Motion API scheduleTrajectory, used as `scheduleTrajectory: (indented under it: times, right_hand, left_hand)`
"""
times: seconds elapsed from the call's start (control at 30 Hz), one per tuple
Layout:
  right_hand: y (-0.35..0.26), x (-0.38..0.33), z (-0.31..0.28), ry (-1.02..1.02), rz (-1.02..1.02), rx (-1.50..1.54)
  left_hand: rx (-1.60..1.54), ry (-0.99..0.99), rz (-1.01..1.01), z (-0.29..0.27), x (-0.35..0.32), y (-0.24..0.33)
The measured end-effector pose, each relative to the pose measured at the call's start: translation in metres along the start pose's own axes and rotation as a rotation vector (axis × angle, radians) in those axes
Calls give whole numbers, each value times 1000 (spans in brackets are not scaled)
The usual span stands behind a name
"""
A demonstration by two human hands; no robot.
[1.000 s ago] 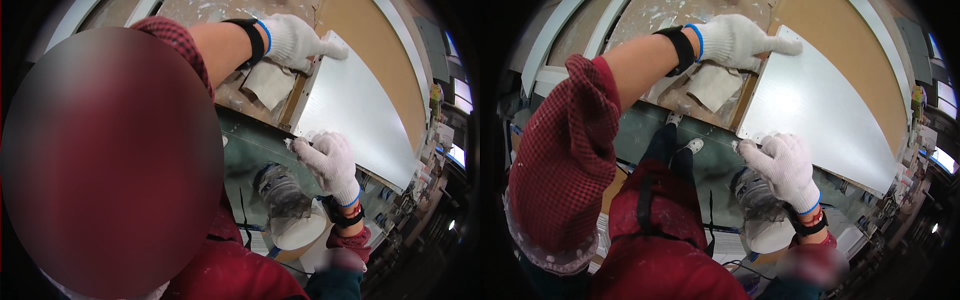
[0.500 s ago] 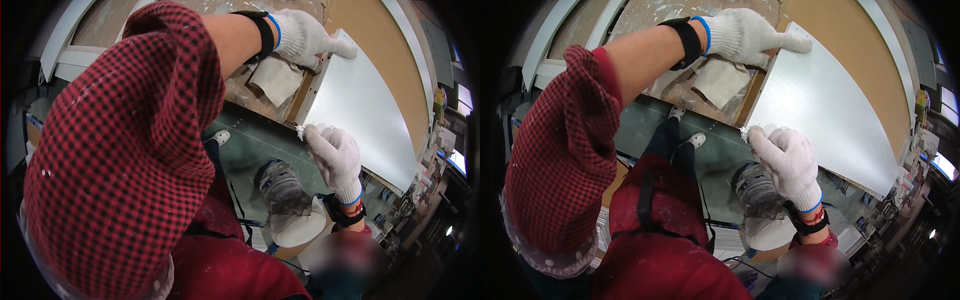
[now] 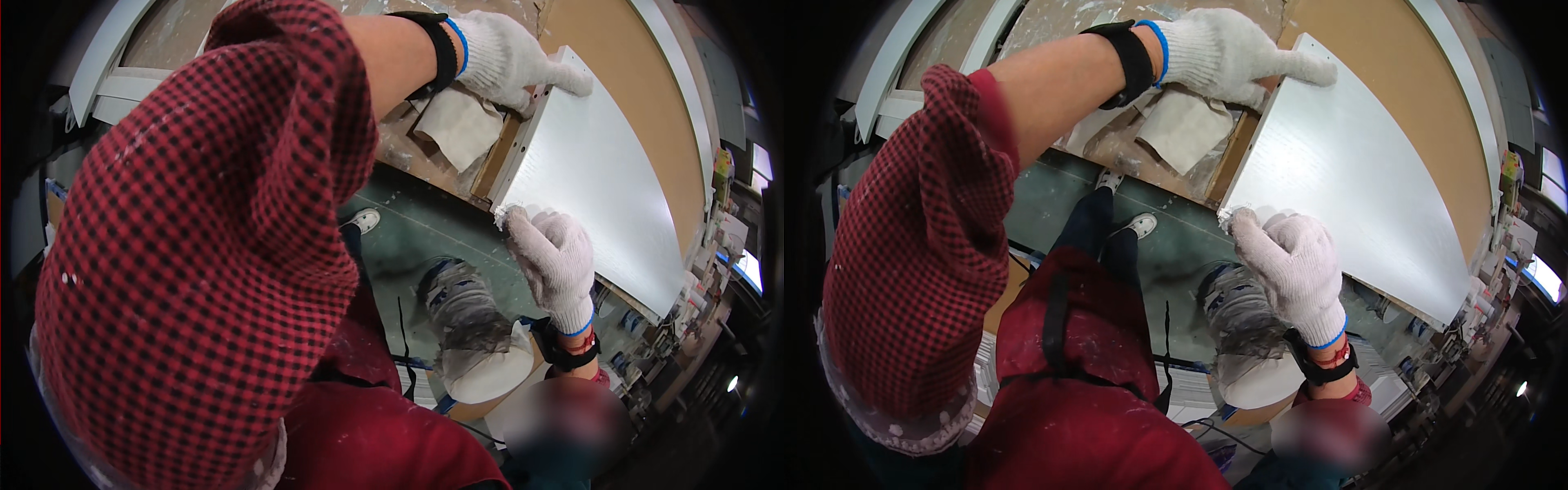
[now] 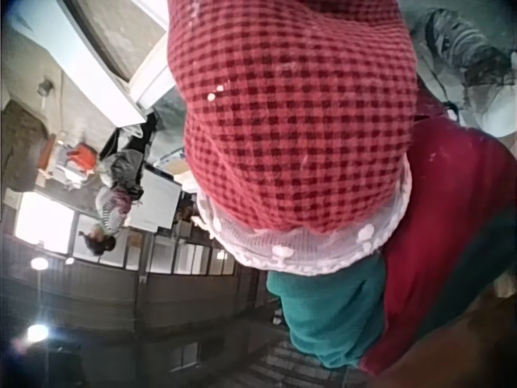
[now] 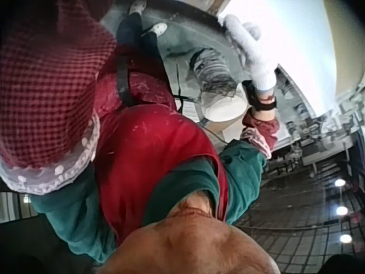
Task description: Cleaning and applying white filling paste to the edges and surfaces of white furniture panels for finishing.
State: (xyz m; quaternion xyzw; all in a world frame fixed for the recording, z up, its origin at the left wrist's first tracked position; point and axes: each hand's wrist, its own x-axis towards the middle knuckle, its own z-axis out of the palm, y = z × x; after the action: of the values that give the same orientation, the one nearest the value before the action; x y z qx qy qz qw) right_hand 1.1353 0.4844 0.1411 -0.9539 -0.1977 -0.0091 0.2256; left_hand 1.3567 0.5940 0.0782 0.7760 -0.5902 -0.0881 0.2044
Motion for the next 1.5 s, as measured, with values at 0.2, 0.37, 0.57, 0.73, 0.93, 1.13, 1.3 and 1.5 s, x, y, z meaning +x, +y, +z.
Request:
scheduleTrajectory:
  times: [0.2,0.37,0.57,0.73,0.93,1.13,1.3,1.5]
  right_hand:
    - [-2,-3,-9,-283,350,348]
    - [-2,-5,-9,-231,356,396]
    - [-6,2,-2,-23,113,169]
    - [-1,-9,-1,-55,50,-3]
    - [7,-4,-6,-138,-29,199]
    - [1,-7,3,37,18,107]
    - [1,-14,3,-32,25,-53]
    - [0,-22,-1,-82,-53,-162]
  left_hand:
    - [-49,-49,-56,-9,-3,7]
    - [-32,-23,8,-2,1,0]
    - [-177,-76,17,-14,0,-4]
    - [-190,-70,18,-20,-3,-1]
    - [-190,-5,86,-23,-12,-1]
    - [-136,-37,39,-12,-2,-6]
    - [-96,-32,103,-19,-5,-3]
    - [-123,-4,89,-18,-6,0]
